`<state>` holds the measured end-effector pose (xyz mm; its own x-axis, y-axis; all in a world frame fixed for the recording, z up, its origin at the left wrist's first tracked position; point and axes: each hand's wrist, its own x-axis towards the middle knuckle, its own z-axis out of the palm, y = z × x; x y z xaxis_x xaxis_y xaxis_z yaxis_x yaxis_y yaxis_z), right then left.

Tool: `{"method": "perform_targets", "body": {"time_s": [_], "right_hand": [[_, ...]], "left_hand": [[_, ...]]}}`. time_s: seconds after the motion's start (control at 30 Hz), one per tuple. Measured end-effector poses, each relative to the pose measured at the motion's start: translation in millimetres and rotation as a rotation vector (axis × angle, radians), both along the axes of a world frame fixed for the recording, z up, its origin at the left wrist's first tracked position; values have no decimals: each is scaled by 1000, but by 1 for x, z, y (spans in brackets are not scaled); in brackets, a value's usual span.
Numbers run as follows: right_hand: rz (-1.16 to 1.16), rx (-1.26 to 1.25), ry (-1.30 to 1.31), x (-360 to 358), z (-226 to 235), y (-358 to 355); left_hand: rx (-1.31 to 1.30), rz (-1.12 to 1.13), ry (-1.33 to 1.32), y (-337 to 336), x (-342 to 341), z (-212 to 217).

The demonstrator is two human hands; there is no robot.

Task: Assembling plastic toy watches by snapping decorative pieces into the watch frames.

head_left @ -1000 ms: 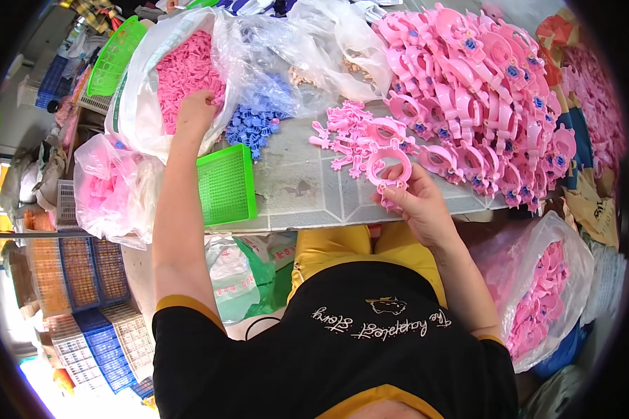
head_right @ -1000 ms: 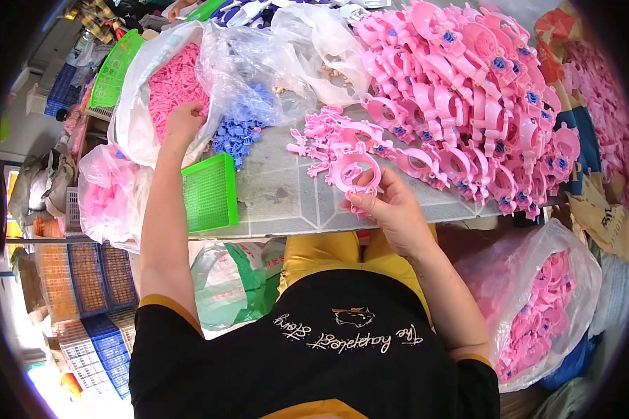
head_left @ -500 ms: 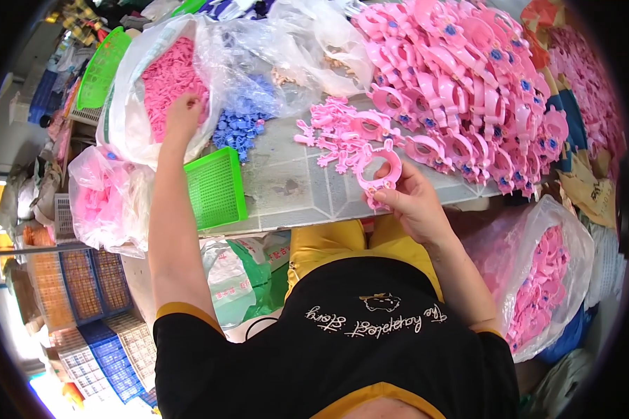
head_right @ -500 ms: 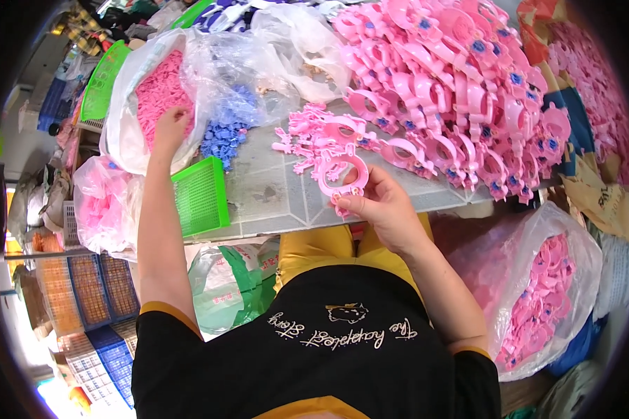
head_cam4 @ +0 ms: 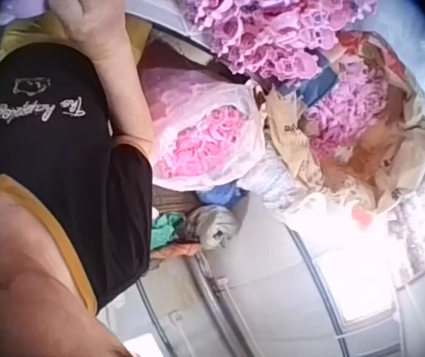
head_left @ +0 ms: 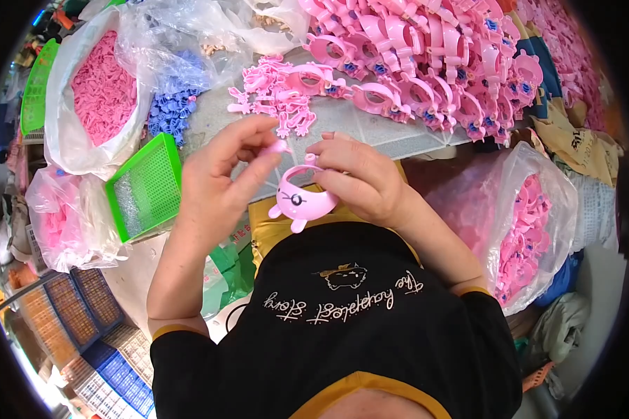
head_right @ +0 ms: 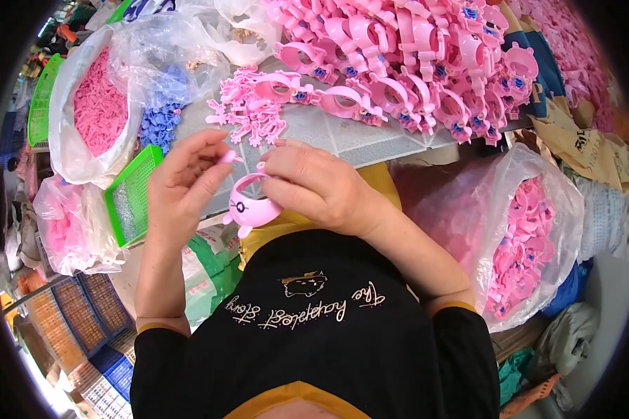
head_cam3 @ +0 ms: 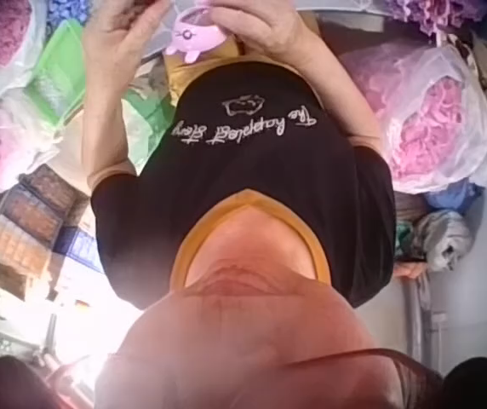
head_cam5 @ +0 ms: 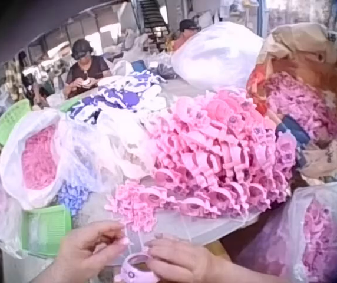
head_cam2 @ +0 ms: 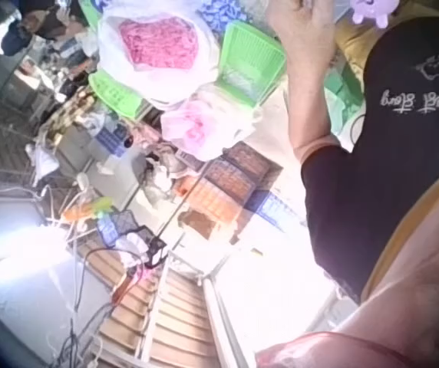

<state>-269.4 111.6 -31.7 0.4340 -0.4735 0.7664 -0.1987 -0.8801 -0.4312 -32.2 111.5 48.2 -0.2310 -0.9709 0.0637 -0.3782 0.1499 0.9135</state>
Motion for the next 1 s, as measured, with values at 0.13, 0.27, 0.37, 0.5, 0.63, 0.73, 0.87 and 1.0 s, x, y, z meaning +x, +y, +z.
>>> {"method": "perform_targets", "body": {"time_s": [0.13, 0.27, 0.37, 0.5, 0.63, 0.73, 0.87, 1.0], "right_hand": [[4, -56, 70, -1, 4, 5], [-11, -68, 72, 1, 5, 7], [-26, -120, 81, 4, 7, 7], [-55, -213, 111, 7, 7, 6], [-80, -259, 133, 9, 12, 5], [-111, -289, 115, 11, 15, 0], [-81, -319, 122, 13, 17, -4], [-51, -303, 194, 11, 20, -5]], "left_hand": [[41, -81, -8, 6, -10, -3], [-103, -134, -82, 1, -14, -4], [-219, -156, -151, 0, -15, -3], [-363, -137, -269, 7, -19, 2], [-459, -173, -356, 6, -23, 11], [-444, -146, -351, 5, -21, 12], [-445, -183, -355, 2, -19, 15], [-443, -208, -297, 0, -15, 14]]}}
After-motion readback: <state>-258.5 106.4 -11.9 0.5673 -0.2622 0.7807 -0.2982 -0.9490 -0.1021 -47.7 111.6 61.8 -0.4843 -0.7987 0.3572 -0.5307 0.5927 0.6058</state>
